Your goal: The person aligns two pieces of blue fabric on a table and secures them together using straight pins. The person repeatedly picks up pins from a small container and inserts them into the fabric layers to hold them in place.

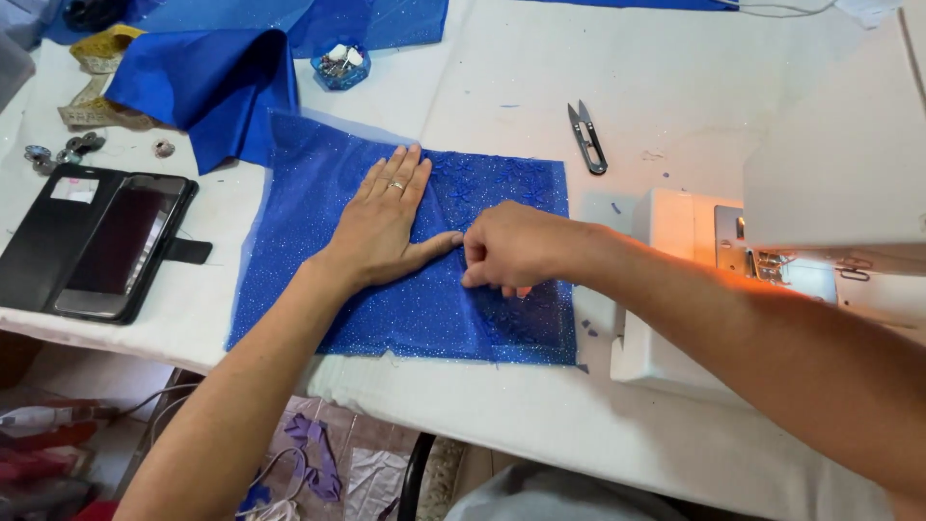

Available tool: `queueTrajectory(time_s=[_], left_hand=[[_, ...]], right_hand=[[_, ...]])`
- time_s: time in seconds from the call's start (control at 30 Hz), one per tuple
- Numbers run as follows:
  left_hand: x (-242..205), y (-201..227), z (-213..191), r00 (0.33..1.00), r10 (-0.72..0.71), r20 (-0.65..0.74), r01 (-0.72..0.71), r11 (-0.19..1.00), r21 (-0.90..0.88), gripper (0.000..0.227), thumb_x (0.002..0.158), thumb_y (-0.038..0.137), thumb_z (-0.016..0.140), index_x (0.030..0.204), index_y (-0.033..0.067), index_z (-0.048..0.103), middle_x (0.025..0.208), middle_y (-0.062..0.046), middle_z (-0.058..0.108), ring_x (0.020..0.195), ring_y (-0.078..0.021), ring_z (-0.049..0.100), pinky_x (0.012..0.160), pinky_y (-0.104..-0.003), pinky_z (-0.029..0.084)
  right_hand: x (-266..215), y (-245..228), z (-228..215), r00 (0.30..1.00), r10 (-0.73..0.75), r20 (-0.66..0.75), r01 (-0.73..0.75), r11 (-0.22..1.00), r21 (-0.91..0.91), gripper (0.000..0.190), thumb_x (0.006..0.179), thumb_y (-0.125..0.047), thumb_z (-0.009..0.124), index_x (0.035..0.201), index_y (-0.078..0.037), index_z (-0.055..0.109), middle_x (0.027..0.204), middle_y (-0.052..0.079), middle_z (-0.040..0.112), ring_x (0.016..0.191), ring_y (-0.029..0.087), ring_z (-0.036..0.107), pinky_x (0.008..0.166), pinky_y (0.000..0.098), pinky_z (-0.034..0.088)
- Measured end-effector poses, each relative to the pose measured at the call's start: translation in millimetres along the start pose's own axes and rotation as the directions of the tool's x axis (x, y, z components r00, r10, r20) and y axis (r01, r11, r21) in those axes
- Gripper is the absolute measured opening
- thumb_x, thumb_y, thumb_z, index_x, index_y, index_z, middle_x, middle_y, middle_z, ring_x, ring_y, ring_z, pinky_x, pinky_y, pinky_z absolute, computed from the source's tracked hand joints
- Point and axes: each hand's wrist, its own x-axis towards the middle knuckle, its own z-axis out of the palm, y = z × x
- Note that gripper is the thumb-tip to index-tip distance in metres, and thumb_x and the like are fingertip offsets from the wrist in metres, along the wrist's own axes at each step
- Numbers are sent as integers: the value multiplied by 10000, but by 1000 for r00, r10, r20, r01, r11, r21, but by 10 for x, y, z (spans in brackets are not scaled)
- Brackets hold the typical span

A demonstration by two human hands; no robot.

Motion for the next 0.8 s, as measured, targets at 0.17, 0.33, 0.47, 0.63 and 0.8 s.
queueTrajectory(time_s=[0.17,0.33,0.47,0.63,0.8], left_hand=[[-23,31,-43,1000,6,-3,-6,1000,28,1073,884,821,373,1565,4,233,1651,-203,165,1539,-317,115,1263,-437,40],[2,9,154,841,364,-401,-245,916,317,741,902,647,580,1299,21,565,1367,-164,526,1336,-293,449,1193,-418,277],[41,5,237,516,631,-580,-434,776,458,347,976,366,641,878,38,695,848,-121,644,884,-298,660,904,-397,548],[-87,48,280,651,550,-523,-338,827,449,332,980,363,639,998,46,735,988,-145,733,988,-279,704,922,-374,548],[-200,164,294,826,334,-453,-168,915,367,449,984,432,592,1199,52,694,1231,-164,694,1206,-279,635,1049,-392,472]], right_hand=[[-7,23,-5,998,26,60,-32,994,102,144,813,-174,795,787,-45,736,659,119,703,524,166,697,466,252,590],[-2,15,-35,999,-14,42,15,999,-32,219,800,-303,822,788,-101,737,653,77,695,533,158,701,529,288,593],[-51,-8,-69,997,-54,50,60,990,-131,310,806,-397,825,829,-100,741,679,68,697,584,173,714,637,354,604],[-113,-52,-55,996,-86,36,92,964,-251,436,760,-538,828,828,-118,730,718,73,704,763,270,730,771,447,569],[-142,-92,-25,993,-90,70,109,931,-350,589,690,-704,788,787,-131,694,662,71,692,744,287,720,733,411,539]])
